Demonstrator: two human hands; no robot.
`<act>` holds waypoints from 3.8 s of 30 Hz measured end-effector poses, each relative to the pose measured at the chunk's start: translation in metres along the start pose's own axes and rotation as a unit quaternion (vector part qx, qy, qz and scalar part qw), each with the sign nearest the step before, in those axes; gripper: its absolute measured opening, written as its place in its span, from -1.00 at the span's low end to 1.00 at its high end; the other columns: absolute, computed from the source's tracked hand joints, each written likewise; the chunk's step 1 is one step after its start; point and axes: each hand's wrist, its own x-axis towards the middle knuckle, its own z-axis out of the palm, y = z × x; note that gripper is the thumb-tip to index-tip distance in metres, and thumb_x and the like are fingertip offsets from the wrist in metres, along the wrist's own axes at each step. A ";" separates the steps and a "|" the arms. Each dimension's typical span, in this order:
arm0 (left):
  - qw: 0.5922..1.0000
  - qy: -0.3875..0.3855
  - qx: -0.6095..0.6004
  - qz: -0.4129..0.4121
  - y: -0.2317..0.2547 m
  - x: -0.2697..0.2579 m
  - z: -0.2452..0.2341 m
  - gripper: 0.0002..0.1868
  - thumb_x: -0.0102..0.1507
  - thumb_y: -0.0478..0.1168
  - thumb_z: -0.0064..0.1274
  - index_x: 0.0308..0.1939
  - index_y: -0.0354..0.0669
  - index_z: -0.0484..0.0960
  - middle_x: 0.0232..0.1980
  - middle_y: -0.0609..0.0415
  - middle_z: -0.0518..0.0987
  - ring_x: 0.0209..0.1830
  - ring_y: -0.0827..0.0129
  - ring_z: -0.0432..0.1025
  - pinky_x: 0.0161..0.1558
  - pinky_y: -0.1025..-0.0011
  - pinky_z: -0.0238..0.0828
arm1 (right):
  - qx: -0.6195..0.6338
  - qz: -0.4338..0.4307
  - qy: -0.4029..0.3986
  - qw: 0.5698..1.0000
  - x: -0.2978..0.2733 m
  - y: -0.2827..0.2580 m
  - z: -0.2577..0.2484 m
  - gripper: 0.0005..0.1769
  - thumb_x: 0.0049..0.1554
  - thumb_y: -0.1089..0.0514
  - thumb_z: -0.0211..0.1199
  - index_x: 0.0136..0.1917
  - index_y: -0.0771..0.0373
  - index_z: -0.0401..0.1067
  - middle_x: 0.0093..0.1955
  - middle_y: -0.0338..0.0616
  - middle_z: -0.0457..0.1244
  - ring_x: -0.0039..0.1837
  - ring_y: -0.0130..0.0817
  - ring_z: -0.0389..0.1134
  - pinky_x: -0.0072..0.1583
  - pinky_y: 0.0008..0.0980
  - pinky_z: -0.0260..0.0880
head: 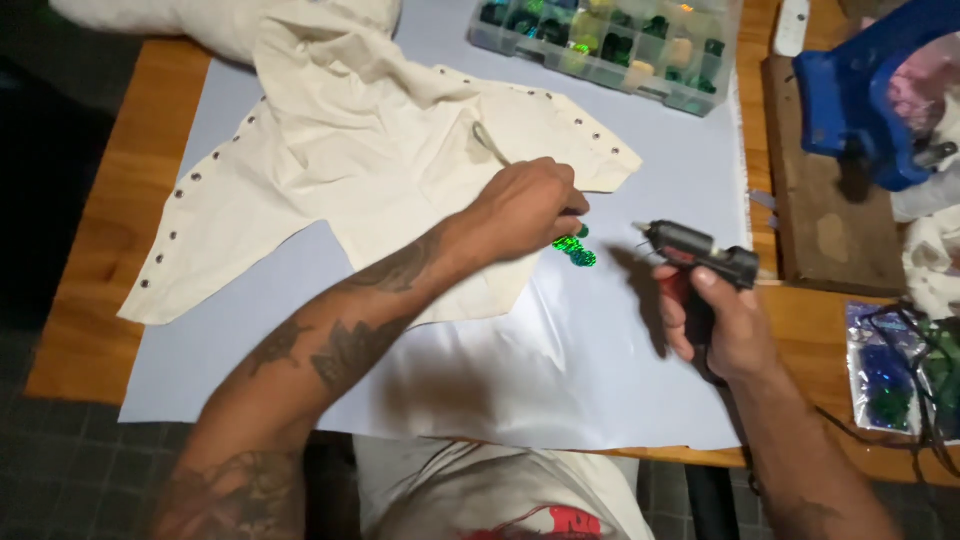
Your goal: Applying green sequins to a white garment using a hot glue gun
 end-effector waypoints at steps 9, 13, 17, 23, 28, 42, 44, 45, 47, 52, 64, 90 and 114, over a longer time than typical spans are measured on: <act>0.999 -0.032 0.011 -0.004 -0.007 0.029 0.022 -0.89 0.06 -0.07 0.39 -0.34 0.24 0.79 -0.33 0.21 0.55 -0.13 0.23 0.53 -0.10 0.15 0.50 | -0.040 0.016 0.011 0.999 0.000 0.000 0.004 -0.55 0.28 0.01 0.00 0.06 0.52 0.40 -0.57 0.05 0.09 -0.75 -0.22 0.14 -0.67 -0.37 0.04; 0.998 -0.045 -0.041 -0.021 0.010 0.022 0.007 -0.97 0.11 -0.22 0.29 -0.43 0.03 0.76 -0.36 0.02 0.57 -0.19 0.05 0.55 -0.13 0.08 0.50 | -0.046 0.009 0.010 0.999 -0.002 -0.002 0.010 -0.58 0.28 0.05 0.01 0.04 0.53 0.41 -0.57 0.02 0.08 -0.76 -0.24 0.13 -0.64 -0.38 0.06; 0.997 -0.023 -0.038 -0.064 0.020 0.011 -0.006 -0.95 0.20 -0.22 0.21 -0.29 -0.03 0.76 -0.30 0.04 0.55 -0.18 0.08 0.53 -0.14 0.10 0.50 | -0.047 0.005 0.017 0.999 -0.002 -0.003 0.007 -0.59 0.28 0.05 0.02 0.05 0.51 0.42 -0.57 0.03 0.08 -0.75 -0.23 0.13 -0.63 -0.37 0.08; 0.997 -0.028 0.038 -0.056 0.028 -0.044 -0.017 -0.62 0.24 -0.13 0.23 0.11 -0.13 0.63 0.13 -0.10 0.50 0.23 -0.01 0.35 0.15 0.01 0.30 | -0.073 0.011 -0.007 0.997 -0.006 -0.007 0.013 -0.59 0.29 0.06 0.02 0.02 0.52 0.42 -0.62 0.05 0.12 -0.76 -0.20 0.15 -0.63 -0.34 0.09; 0.997 -0.029 -0.027 -0.071 0.015 -0.099 -0.033 -0.51 0.24 -0.04 0.24 0.20 -0.11 0.60 0.31 -0.11 0.49 0.45 0.01 0.26 0.40 0.00 0.09 | -0.106 0.062 -0.046 0.991 -0.015 -0.020 0.041 -0.70 0.28 0.16 0.08 -0.11 0.47 0.45 -0.57 0.04 0.19 -0.73 -0.24 0.21 -0.64 -0.34 0.18; 0.996 -0.038 -0.061 0.043 -0.013 -0.122 -0.035 -0.25 0.14 0.15 0.30 0.36 0.02 0.50 0.55 -0.04 0.29 0.62 0.13 0.04 0.57 -0.09 -0.44 | -0.188 0.257 -0.116 0.941 0.014 -0.045 0.108 -0.57 0.30 0.07 0.05 -0.23 0.47 0.45 -0.56 0.07 0.18 -0.74 -0.27 0.12 -0.66 -0.37 0.07; 0.997 -0.041 -0.057 0.040 -0.014 -0.123 -0.037 -0.25 0.15 0.14 0.30 0.37 0.03 0.49 0.56 -0.03 0.29 0.62 0.15 0.03 0.58 -0.09 -0.45 | -0.184 0.266 -0.104 0.941 0.017 -0.041 0.108 -0.57 0.30 0.07 0.05 -0.19 0.50 0.45 -0.54 0.07 0.16 -0.75 -0.28 0.09 -0.67 -0.37 0.03; 0.997 -0.043 -0.053 0.039 -0.014 -0.123 -0.036 -0.25 0.15 0.12 0.31 0.38 0.04 0.48 0.56 -0.01 0.28 0.63 0.17 0.02 0.58 -0.08 -0.46 | -0.180 0.274 -0.090 0.940 0.016 -0.039 0.106 -0.56 0.30 0.06 0.05 -0.15 0.54 0.44 -0.52 0.07 0.14 -0.75 -0.29 0.06 -0.69 -0.38 0.00; 0.997 -0.045 -0.049 0.039 -0.019 -0.123 -0.028 -0.24 0.15 0.17 0.29 0.38 0.08 0.47 0.57 0.04 0.27 0.64 0.21 0.00 0.59 -0.05 -0.48 | -0.185 0.283 -0.087 0.937 0.018 -0.043 0.112 -0.56 0.30 0.06 0.05 -0.15 0.54 0.44 -0.51 0.08 0.13 -0.75 -0.27 0.07 -0.69 -0.38 0.00; 0.998 -0.036 -0.036 0.041 -0.027 -0.122 -0.021 -0.22 0.14 0.25 0.26 0.39 0.13 0.47 0.58 0.11 0.25 0.65 0.29 -0.02 0.60 -0.01 -0.51 | -0.264 0.278 -0.110 0.917 0.025 -0.053 0.121 -0.48 0.29 0.01 0.08 -0.32 0.46 0.47 -0.56 0.04 0.18 -0.75 -0.24 0.15 -0.67 -0.36 0.07; 0.998 -0.035 -0.029 0.043 -0.029 -0.124 -0.018 -0.21 0.13 0.27 0.25 0.38 0.16 0.47 0.59 0.14 0.23 0.65 0.32 -0.04 0.61 0.01 -0.49 | -0.446 0.270 -0.115 0.846 0.021 -0.059 0.124 -0.42 0.22 -0.11 0.22 -0.50 0.29 0.46 -0.57 0.01 0.23 -0.40 -0.14 0.22 -0.23 -0.21 0.31; 0.998 -0.041 -0.032 0.036 -0.027 -0.123 -0.020 -0.20 0.12 0.27 0.27 0.39 0.16 0.47 0.59 0.15 0.23 0.65 0.32 -0.04 0.61 0.03 -0.51 | -0.460 0.283 -0.106 0.835 0.027 -0.089 0.154 -0.33 0.25 -0.14 0.19 -0.56 0.30 0.38 -0.61 0.04 0.23 -0.42 -0.13 0.25 -0.24 -0.20 0.32; 0.998 -0.041 -0.031 0.039 -0.027 -0.123 -0.019 -0.21 0.13 0.28 0.26 0.38 0.16 0.48 0.59 0.16 0.23 0.65 0.33 -0.03 0.62 0.02 -0.50 | -0.449 0.278 -0.091 0.844 0.017 -0.052 0.114 -0.37 0.25 -0.11 0.21 -0.54 0.29 0.43 -0.63 -0.03 0.18 -0.45 -0.20 0.21 -0.28 -0.26 0.27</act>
